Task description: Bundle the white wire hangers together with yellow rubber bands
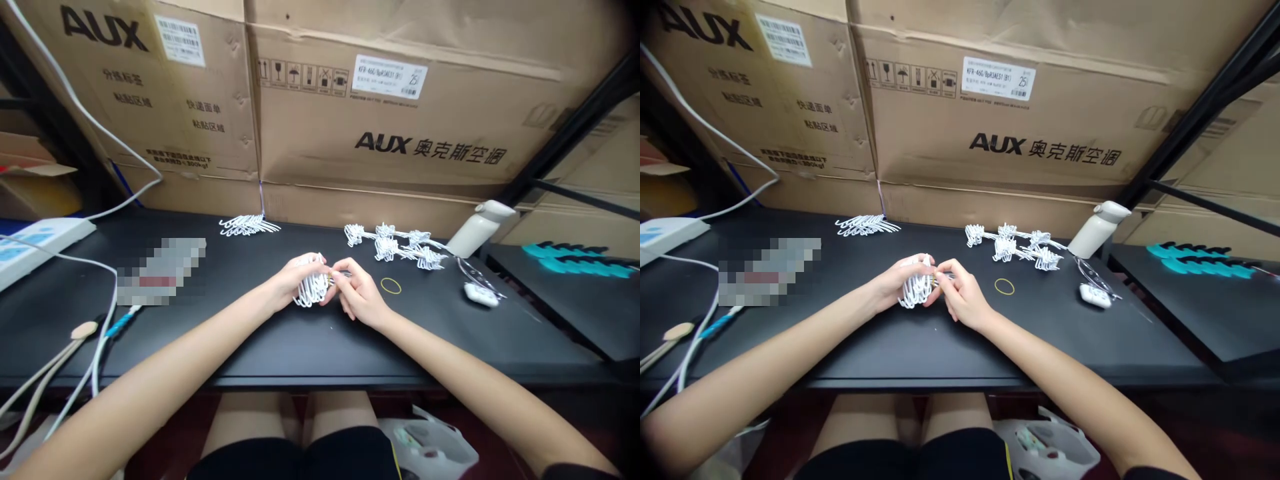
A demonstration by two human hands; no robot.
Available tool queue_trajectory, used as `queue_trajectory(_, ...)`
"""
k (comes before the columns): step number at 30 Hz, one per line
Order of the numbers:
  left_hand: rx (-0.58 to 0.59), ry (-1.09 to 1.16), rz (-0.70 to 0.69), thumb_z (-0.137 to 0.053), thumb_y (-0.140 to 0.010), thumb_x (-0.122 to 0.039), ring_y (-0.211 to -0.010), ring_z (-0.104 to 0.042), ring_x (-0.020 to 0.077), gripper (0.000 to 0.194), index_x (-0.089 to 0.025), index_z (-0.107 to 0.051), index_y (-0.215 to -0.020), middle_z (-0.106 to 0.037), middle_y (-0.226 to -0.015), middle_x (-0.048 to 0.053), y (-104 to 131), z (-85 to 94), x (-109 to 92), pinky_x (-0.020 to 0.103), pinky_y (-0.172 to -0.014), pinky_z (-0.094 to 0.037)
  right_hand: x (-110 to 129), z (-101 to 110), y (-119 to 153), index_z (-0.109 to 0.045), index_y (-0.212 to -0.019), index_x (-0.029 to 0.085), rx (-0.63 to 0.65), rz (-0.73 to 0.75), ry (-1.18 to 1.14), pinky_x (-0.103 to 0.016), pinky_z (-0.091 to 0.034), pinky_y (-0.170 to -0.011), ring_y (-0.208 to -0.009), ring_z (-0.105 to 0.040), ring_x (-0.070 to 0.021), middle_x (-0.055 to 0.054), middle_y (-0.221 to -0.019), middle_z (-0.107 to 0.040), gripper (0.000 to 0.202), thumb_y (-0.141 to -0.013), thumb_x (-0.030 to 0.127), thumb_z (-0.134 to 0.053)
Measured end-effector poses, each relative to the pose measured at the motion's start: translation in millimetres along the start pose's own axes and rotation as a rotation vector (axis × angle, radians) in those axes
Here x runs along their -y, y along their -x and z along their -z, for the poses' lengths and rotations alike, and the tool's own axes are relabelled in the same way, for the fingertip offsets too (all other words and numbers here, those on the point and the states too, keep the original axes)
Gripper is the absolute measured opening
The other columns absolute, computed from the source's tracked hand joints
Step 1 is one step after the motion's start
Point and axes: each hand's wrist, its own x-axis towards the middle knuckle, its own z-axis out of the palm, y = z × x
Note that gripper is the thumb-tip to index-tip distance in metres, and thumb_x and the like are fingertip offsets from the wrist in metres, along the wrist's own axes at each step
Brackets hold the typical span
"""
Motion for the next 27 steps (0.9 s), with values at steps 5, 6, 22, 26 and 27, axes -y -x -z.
queue_trajectory(5, 0.033, 0.021, -0.037, -0.070, -0.062, -0.020, -0.052, -0.056, 0.0117, 0.027, -0.019, -0.052, -0.082, -0.056, -0.060, -0.004, 2, -2.2, -2, 0.020, -0.047, -0.041, 3, 2, 0, -0.041, -0.094, 0.022, -0.011, 0.028, 0.042, -0.016, -0.030, -0.030, -0.025, -0.036, -0.0049, 0.003, -0.058, -0.067, 0.024, -0.091, 0.046, -0.042)
queue_trajectory(6, 0.040, 0.027, -0.043, -0.070, -0.061, -0.020, -0.053, -0.056, 0.0118, 0.027, -0.019, -0.051, -0.081, -0.055, -0.061, -0.004, 3, -3.3, -2, 0.021, -0.048, -0.041, 3, 2, 0, -0.041, -0.094, 0.022, -0.009, 0.026, 0.041, -0.017, -0.031, -0.030, -0.025, -0.036, -0.0049, 0.003, -0.059, -0.067, 0.025, -0.091, 0.046, -0.042)
queue_trajectory(22, -0.396, 0.075, -0.199, -0.065, -0.058, -0.023, -0.049, -0.052, 0.0102, 0.018, -0.016, -0.056, -0.072, -0.055, -0.058, -0.004, -5, 0.2, -3, 0.020, -0.043, -0.040, 7, 9, -2, -0.049, -0.081, 0.019, -0.005, -0.035, 0.190, -0.021, -0.038, -0.036, -0.033, -0.041, -0.0059, 0.001, -0.063, -0.064, 0.028, -0.087, 0.046, -0.049)
queue_trajectory(26, -0.523, 0.066, -0.246, -0.063, -0.059, -0.020, -0.047, -0.051, 0.0097, 0.013, -0.016, -0.053, -0.066, -0.053, -0.054, -0.004, -7, 2.2, -3, 0.020, -0.044, -0.040, 17, 14, -1, -0.056, -0.074, 0.019, 0.044, 0.239, 0.452, -0.034, -0.051, -0.069, -0.069, -0.058, -0.0156, -0.005, -0.081, -0.066, 0.019, -0.085, 0.035, -0.056)
queue_trajectory(27, -0.548, 0.066, -0.250, -0.062, -0.059, -0.020, -0.046, -0.051, 0.0093, 0.012, -0.016, -0.052, -0.065, -0.052, -0.052, -0.005, -7, 2.1, -3, 0.020, -0.044, -0.039, 19, 13, -1, -0.057, -0.074, 0.019, 0.041, 0.346, 0.508, -0.038, -0.049, -0.080, -0.079, -0.059, -0.0181, -0.005, -0.084, -0.066, 0.016, -0.085, 0.031, -0.057)
